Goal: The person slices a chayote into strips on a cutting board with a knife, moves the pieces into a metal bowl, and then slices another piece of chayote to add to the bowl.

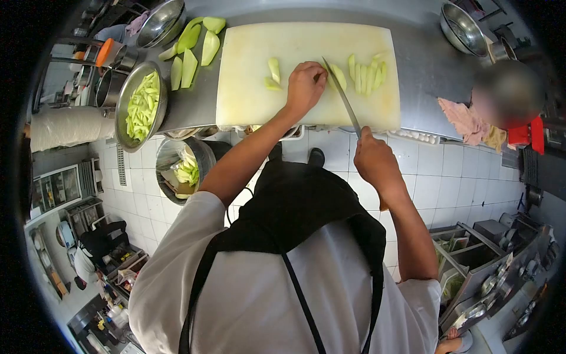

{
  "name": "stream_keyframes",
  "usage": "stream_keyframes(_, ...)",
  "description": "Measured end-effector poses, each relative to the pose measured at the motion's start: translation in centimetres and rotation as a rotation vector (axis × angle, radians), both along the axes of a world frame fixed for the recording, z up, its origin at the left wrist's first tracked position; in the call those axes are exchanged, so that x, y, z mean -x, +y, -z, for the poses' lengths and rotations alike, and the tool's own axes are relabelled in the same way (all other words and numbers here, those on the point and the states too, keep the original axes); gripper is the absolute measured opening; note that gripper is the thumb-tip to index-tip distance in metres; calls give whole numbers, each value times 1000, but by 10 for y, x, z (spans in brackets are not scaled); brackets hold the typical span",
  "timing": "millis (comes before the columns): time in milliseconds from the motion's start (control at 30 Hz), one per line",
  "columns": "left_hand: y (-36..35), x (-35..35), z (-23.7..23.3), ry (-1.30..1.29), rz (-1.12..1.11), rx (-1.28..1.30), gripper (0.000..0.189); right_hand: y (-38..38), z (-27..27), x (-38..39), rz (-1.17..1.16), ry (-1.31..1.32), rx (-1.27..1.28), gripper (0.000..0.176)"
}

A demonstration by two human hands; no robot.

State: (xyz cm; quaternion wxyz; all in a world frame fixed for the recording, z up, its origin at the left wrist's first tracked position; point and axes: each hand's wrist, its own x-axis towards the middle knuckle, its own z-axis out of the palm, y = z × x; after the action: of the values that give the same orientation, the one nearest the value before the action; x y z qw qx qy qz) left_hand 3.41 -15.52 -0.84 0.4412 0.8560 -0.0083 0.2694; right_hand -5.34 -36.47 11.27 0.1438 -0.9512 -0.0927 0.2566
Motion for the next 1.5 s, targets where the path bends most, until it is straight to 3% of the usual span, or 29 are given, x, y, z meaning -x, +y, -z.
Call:
stream_keyframes(100,2,-2,2,-28,-10,4,9,0,31,-8,-67,-82,10,30)
stream_keyframes(200,1,-1,-3,6,-8,3,9,24,-8,-31,124,176,-110,30)
stream_keyframes(333,3,0,-2,-6,14,24,7,9,13,-45,180,29,-204,30)
stream_keyframes(433,8,0,-3,35,57,66,9,-2,11,-46,42,-49,-119,30)
stream_keyframes(567,43,7,-22,-80,-125,-95,15,5,1,-16,50,32,-191,24)
stream_keyframes(633,76,9,-32,19,-252,-247,21,7,2,-2,42,71,-176,25)
stream_keyframes(700,99,6,-35,274,-271,-200,31,7,8,2,41,112,-156,26)
stream_keyframes(767,112,-3,-16,318,-191,-260,34,-1,15,1,67,87,-178,29)
stream_keyframes(967,42,-6,-12,340,-150,-122,31,-2,-8,-7,243,174,-156,28)
stream_keyframes(1067,12,3,-17,334,-67,15,26,-14,11,-8,125,52,-161,29)
stream_keyframes(1500,16,15,-15,169,-62,129,9,-2,-24,17,72,60,-132,26)
